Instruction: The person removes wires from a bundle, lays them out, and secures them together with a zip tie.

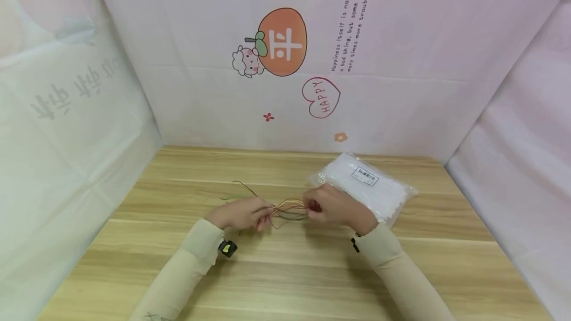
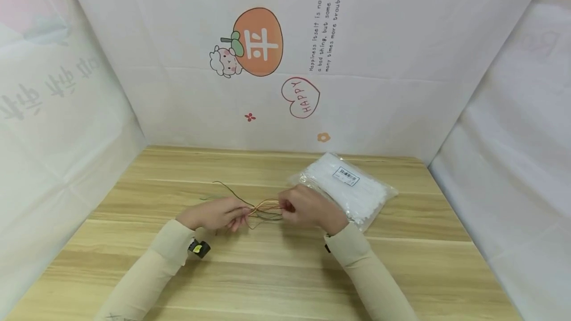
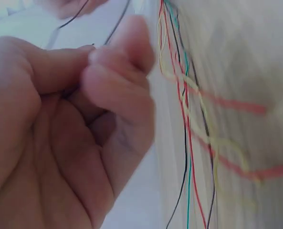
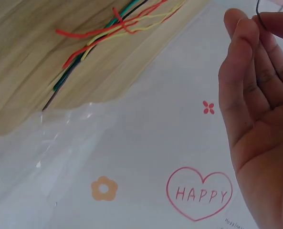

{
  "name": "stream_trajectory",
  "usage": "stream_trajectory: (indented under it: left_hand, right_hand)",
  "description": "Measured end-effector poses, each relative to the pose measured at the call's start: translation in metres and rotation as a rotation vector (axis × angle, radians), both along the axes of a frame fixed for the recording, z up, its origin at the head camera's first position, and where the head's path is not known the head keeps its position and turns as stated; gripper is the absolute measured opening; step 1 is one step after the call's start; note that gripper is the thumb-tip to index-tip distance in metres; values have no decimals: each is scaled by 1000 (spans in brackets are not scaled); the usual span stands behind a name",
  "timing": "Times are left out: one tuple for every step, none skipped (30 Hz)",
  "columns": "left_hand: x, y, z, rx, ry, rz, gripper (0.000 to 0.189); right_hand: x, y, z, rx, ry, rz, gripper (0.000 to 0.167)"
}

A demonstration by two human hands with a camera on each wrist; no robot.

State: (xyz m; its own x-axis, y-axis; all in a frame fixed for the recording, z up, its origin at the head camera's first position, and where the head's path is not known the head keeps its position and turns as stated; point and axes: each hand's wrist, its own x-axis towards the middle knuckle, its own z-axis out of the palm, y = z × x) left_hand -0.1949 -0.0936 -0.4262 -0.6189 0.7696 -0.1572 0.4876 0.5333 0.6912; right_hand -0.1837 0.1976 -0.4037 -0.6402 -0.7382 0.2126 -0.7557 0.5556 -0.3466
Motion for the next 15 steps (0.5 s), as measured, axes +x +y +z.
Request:
stream_trajectory:
  left_hand:
    - [0,-4,0,6,-9,8,41]
    - [-1,-7,-1,11,-17,12,42]
    - [-1,-11,-1,16,-23,14,41]
    - [-1,-15,-2,23,-27,11,42]
    - [-1,-18,-2,35,-31,4,42]
    - [-1,-21,-2,42,-27,-2,41]
    - [-1,-24,-2,52,-11,-10,41]
    - [-1,-26,-2,60,11,-16,40]
    - [-1,-28,-2,75,30,-25,39]
    - [-1,-30,-1,91,55,-36,38]
    - [-2,-31,-1,109,75,-42,37]
    - [-2,-32,-1,125,96,-48,37]
    - [-3,-33,-1,144,106,-53,36]
    - [-4,-34,-1,160,111,-56,35]
    - [-4,-36,-1,169,117,-54,36]
  right_hand:
    - [0,2,1,-5,-6,-8,20]
    - [0,4,2,-8,-16,-15,19]
    - [-1,6,2,-11,-25,-18,19]
    - [-1,8,3,-12,-33,-21,18]
    - [-1,10,3,-13,-44,-21,18]
    - [-1,11,4,-14,-54,-19,17]
    - [-1,12,4,-14,-62,-18,17]
    - [-1,13,4,-19,-74,-20,16]
    - [-1,14,4,-26,-85,-23,16]
    - [-1,15,4,-32,-92,-29,16]
    - [-1,16,4,-38,-99,-37,16]
    - [0,17,4,-45,-105,-46,17]
    - [0,17,4,-51,-108,-56,17]
    - [-1,18,3,-56,-108,-66,18]
    - [-1,19,3,-56,-101,-72,18]
